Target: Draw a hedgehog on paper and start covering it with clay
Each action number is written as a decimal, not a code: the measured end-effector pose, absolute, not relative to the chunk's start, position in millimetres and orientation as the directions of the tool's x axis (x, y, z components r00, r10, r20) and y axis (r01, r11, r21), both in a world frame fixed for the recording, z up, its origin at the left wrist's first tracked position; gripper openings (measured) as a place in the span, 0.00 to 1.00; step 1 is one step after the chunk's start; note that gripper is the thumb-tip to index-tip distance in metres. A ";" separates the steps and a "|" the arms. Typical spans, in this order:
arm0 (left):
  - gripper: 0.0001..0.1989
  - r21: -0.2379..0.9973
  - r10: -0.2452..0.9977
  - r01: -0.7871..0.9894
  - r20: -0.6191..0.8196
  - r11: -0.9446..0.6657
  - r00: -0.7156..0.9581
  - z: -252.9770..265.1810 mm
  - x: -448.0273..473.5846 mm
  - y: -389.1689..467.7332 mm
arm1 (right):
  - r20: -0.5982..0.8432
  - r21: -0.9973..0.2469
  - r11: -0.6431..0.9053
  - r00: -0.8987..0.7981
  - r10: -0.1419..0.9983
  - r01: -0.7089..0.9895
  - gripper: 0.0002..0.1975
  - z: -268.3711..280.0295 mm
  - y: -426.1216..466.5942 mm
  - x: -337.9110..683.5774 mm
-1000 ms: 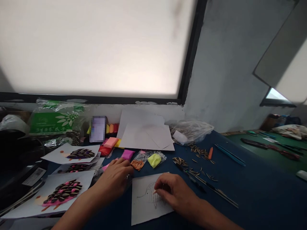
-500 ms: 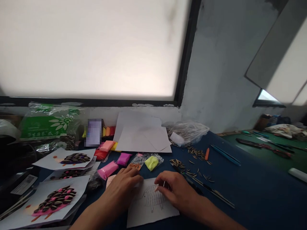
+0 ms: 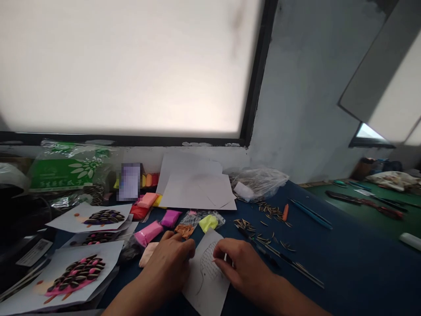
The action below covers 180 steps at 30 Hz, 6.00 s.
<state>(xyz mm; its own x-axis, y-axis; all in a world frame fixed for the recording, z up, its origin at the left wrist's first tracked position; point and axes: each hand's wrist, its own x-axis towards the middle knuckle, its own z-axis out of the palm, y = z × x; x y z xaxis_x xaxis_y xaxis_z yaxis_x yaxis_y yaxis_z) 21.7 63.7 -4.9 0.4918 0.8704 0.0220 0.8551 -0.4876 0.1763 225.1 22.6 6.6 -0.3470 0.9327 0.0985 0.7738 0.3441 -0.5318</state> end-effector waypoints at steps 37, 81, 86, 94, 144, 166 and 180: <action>0.35 0.333 0.662 0.660 -0.127 -0.673 0.739 14.9 20.5 57.1 | 0.310 -0.362 0.514 -0.419 0.853 0.778 0.02 -26.3 3.1 219.8; 0.42 0.460 0.639 0.669 -0.247 -0.584 0.728 12.2 0.4 62.9 | 0.505 0.108 0.674 -0.624 0.596 0.731 0.15 -42.1 -18.4 206.8; 0.41 0.467 0.640 0.668 -0.247 -0.579 0.727 15.0 1.9 62.2 | 0.566 0.148 0.658 -0.608 0.556 0.739 0.17 -57.7 -18.4 198.3; 0.42 0.459 0.643 0.673 -0.250 -0.580 0.724 13.1 1.9 62.9 | 0.639 0.084 0.628 -0.525 0.562 0.774 0.22 -75.1 -19.3 189.9; 0.37 0.443 0.662 0.693 -0.253 -0.569 0.705 20.5 6.9 58.8 | 0.509 0.206 0.652 -0.649 0.566 0.730 0.19 -44.2 -18.5 211.1; 0.31 0.491 0.691 0.639 -0.098 -0.592 0.716 -0.3 4.9 62.6 | 0.405 -0.035 0.624 -0.560 0.723 0.780 0.14 -17.4 -16.6 224.2; 0.14 0.312 0.828 0.805 -0.089 -0.504 0.554 -5.7 20.3 60.8 | 0.104 0.149 0.418 -0.435 0.895 0.896 0.23 -16.3 7.5 238.7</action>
